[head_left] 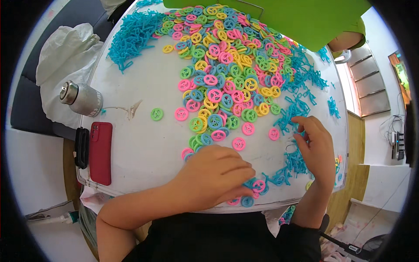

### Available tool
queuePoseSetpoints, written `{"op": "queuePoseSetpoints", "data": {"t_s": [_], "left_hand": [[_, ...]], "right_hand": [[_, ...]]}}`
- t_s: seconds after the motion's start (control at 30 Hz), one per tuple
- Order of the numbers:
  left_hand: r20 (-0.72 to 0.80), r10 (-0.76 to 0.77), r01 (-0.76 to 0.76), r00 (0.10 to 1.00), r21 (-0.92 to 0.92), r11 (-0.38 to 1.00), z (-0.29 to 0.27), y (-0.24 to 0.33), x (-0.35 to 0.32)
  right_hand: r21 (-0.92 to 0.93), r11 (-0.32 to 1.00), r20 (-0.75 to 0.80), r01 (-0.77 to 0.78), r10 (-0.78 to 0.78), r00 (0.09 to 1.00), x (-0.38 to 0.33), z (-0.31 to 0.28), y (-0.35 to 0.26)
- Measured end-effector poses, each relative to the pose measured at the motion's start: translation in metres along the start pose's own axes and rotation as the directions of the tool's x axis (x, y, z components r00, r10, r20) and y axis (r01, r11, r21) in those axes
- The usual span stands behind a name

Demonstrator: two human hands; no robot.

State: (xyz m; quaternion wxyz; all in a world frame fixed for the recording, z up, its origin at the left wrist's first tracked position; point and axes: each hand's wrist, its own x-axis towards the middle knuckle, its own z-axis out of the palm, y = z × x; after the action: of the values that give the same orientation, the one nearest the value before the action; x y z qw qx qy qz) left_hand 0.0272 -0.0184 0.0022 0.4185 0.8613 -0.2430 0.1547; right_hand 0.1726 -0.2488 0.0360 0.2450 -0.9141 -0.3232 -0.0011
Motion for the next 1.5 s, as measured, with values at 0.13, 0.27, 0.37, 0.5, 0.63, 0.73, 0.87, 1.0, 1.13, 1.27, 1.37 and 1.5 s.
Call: {"op": "queuePoseSetpoints", "data": {"t_s": [0.13, 0.27, 0.37, 0.5, 0.63, 0.73, 0.87, 1.0, 1.13, 1.27, 1.37, 1.5], "left_hand": [[-0.122, -0.109, 0.113, 0.987, 0.03, 0.993, -0.012, -0.007, 0.002], [-0.209, -0.164, 0.174, 0.964, 0.031, 0.984, -0.017, -0.012, -0.003], [-0.234, -0.197, 0.219, 0.952, 0.069, 0.973, -0.023, -0.011, -0.002], [-0.283, -0.248, 0.252, 0.927, -0.024, 0.967, -0.024, -0.007, 0.005], [-0.274, -0.245, 0.228, 0.93, -0.09, 0.969, -0.022, -0.006, 0.006], [-0.205, -0.272, 0.238, 0.94, -0.176, 0.955, -0.015, -0.003, 0.003], [-0.049, -0.419, 0.402, 0.907, -0.2, 0.893, -0.023, 0.002, 0.001], [-0.211, -0.418, 0.369, 0.883, -0.237, 0.899, -0.026, -0.003, 0.0], [-0.254, -0.557, 0.407, 0.791, -0.46, 0.789, -0.026, -0.01, -0.002], [-0.331, -0.547, 0.337, 0.769, -0.517, 0.787, -0.018, -0.016, -0.004], [-0.319, -0.602, 0.335, 0.732, -0.601, 0.725, -0.016, -0.016, -0.004], [-0.266, -0.645, 0.402, 0.717, -0.598, 0.694, -0.023, -0.01, 0.0]], "right_hand": [[-0.128, 0.973, 0.077, 0.191, -0.182, 0.98, 0.004, 0.012, 0.018], [-0.036, 0.981, 0.04, 0.188, -0.187, 0.982, 0.007, 0.009, 0.024], [0.262, 0.965, -0.036, -0.026, 0.036, 0.999, 0.004, -0.002, 0.022], [0.684, 0.729, -0.154, -0.01, 0.158, 0.975, -0.001, -0.003, 0.008], [0.755, 0.628, 0.228, -0.186, 0.015, 0.974, -0.006, 0.032, -0.048], [0.605, 0.769, 0.087, 0.209, -0.324, 0.942, -0.003, 0.032, -0.063], [0.646, 0.749, 0.129, 0.151, -0.301, 0.945, 0.0, 0.031, -0.061], [0.487, 0.873, -0.007, -0.03, 0.039, 0.999, 0.001, 0.012, -0.034], [-0.042, 0.996, 0.053, -0.084, 0.086, 0.995, -0.008, 0.028, -0.013], [-0.134, 0.991, 0.047, 0.029, -0.023, 0.999, -0.017, 0.047, -0.01], [-0.218, 0.964, -0.003, 0.154, -0.158, 0.987, -0.018, 0.053, -0.012], [-0.258, 0.943, -0.033, 0.21, -0.225, 0.974, -0.017, 0.059, -0.017]]}}
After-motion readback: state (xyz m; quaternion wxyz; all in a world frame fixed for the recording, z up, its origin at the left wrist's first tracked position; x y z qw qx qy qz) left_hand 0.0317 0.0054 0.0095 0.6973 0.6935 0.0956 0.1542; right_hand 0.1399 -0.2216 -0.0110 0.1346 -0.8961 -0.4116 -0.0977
